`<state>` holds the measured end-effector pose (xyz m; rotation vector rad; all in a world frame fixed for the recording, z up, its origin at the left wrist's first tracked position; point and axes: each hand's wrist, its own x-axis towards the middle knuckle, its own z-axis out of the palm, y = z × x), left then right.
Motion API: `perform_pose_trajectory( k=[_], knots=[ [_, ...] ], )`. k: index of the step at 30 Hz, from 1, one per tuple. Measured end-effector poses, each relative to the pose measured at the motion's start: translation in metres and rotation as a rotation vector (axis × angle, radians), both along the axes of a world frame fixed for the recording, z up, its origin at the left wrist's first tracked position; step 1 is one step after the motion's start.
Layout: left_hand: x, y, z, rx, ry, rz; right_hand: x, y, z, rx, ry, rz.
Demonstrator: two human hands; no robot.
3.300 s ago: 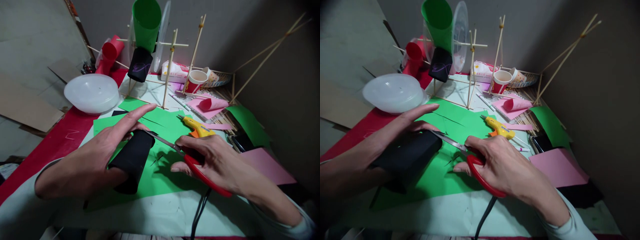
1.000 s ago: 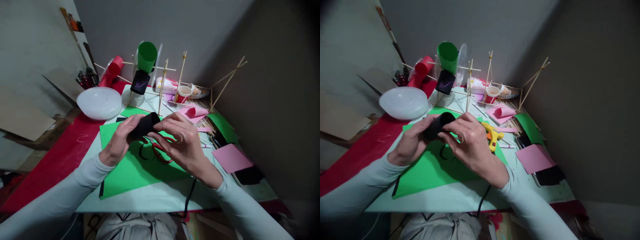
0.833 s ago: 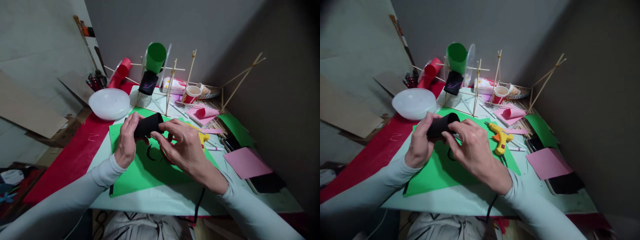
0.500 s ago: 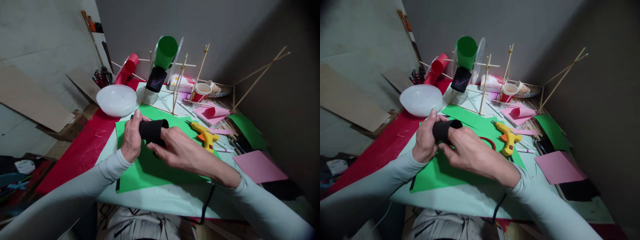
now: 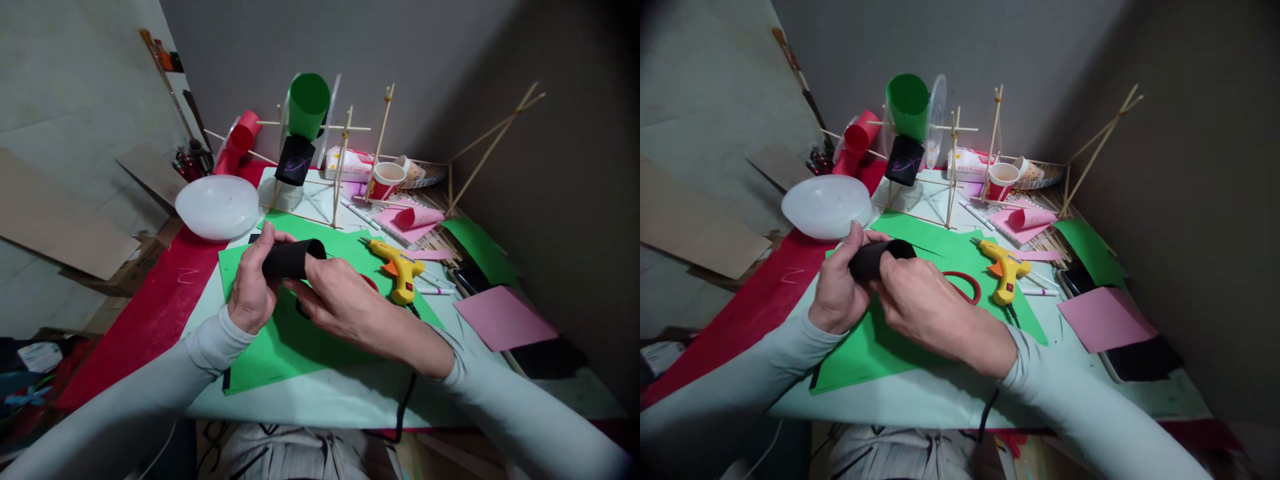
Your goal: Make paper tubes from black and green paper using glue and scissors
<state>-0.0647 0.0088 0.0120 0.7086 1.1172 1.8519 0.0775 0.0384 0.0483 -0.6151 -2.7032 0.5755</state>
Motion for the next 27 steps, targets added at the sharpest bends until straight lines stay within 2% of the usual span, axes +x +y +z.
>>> perform_pose_trajectory(
  k=[5, 10, 18, 27],
  knots=[
    [-0.001, 0.0, -0.006, -0.099, 0.022, 0.104, -0.008, -0.003, -0.005, 0.102, -0.066, 0.087],
    [-0.004, 0.003, -0.017, -0.162, 0.012, 0.028, -0.006, 0.003, -0.001, -0.002, -0.109, 0.169],
    [-0.001, 0.007, -0.013, -0.133, 0.012, -0.018, 0.006, 0.002, 0.01, 0.007, -0.081, 0.124],
    [-0.001, 0.004, -0.016, -0.135, 0.035, 0.001, 0.006, -0.002, 0.018, -0.043, -0.201, 0.109]
  ],
)
